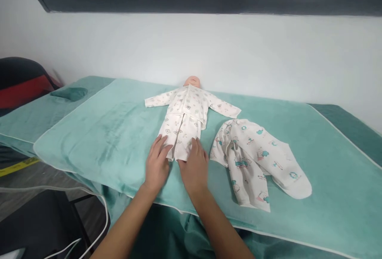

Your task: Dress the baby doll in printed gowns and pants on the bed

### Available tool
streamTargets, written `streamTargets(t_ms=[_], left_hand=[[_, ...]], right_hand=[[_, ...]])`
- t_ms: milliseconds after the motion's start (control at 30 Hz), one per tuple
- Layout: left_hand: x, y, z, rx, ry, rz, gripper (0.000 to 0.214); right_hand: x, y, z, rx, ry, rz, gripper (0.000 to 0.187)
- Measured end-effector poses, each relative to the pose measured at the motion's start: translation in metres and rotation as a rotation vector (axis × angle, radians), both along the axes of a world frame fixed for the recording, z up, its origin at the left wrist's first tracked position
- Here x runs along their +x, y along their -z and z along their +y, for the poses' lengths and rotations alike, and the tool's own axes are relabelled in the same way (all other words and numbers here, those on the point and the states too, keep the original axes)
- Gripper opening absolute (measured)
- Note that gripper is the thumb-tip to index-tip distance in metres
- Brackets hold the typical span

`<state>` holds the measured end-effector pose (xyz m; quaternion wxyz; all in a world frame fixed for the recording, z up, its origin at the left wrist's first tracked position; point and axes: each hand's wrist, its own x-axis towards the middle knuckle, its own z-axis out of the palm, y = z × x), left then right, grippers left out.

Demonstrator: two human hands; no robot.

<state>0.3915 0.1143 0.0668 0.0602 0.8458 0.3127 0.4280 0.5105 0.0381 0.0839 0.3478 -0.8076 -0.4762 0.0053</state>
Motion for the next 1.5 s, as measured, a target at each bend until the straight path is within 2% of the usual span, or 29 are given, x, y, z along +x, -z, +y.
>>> streamTargets(t_ms=[133, 200, 333, 433, 500, 600, 700, 800, 933, 1033, 1133, 1233, 1367, 1500], left_hand=[[-0.002, 0.001, 0.000, -0.207, -0.105, -0.057, 0.045], [-0.003, 0.001, 0.002, -0.270, -0.105, -0.077, 0.047], [-0.003, 0.001, 0.005, -0.288, -0.083, -0.116, 0.048], [-0.005, 0.001, -0.001, -0.268, -0.086, -0.051, 0.054], [-0.011, 0.000, -0.008, -0.253, -0.051, -0.019, 0.056], [-0.024, -0.005, -0.013, -0.254, 0.082, -0.076, 0.058], [-0.027, -0.019, 0.003, -0.279, 0.145, -0.221, 0.054], [0.000, -0.041, 0.047, -0.351, 0.096, -0.350, 0.043], [0.078, -0.076, 0.128, -0.538, 0.145, -0.394, 0.034], [0.142, -0.094, 0.183, -0.570, 0.189, -0.314, 0.035], [0.182, -0.094, 0.219, -0.615, 0.221, -0.207, 0.040], [0.194, -0.084, 0.235, -0.606, 0.270, -0.136, 0.047], [0.185, -0.081, 0.240, -0.543, 0.330, -0.104, 0.050], [0.179, -0.087, 0.242, -0.617, 0.353, -0.089, 0.049]], right_hand=[[0.004, -0.006, 0.000, 0.027, 0.023, 0.138, 0.071], [0.011, -0.009, -0.005, 0.032, 0.029, 0.125, 0.072], [0.026, -0.009, -0.014, 0.016, -0.068, -0.034, 0.070], [0.031, -0.004, -0.024, 0.012, -0.170, -0.136, 0.066], [0.032, -0.004, -0.034, 0.027, -0.245, -0.176, 0.062], [0.036, -0.012, -0.050, 0.075, -0.364, -0.160, 0.059], [0.052, -0.029, -0.049, 0.145, -0.416, -0.098, 0.055], [0.080, -0.049, -0.006, 0.254, -0.370, -0.039, 0.043], [0.124, -0.075, 0.108, 0.221, -0.247, 0.043, 0.032], [0.154, -0.090, 0.191, 0.075, -0.074, -0.055, 0.028], [0.176, -0.096, 0.245, -0.202, 0.018, -0.132, 0.032], [0.185, -0.094, 0.268, -0.335, 0.017, -0.128, 0.029], [0.186, -0.091, 0.271, -0.295, -0.020, -0.136, 0.023], [0.186, -0.092, 0.271, -0.231, -0.029, -0.111, 0.025]])
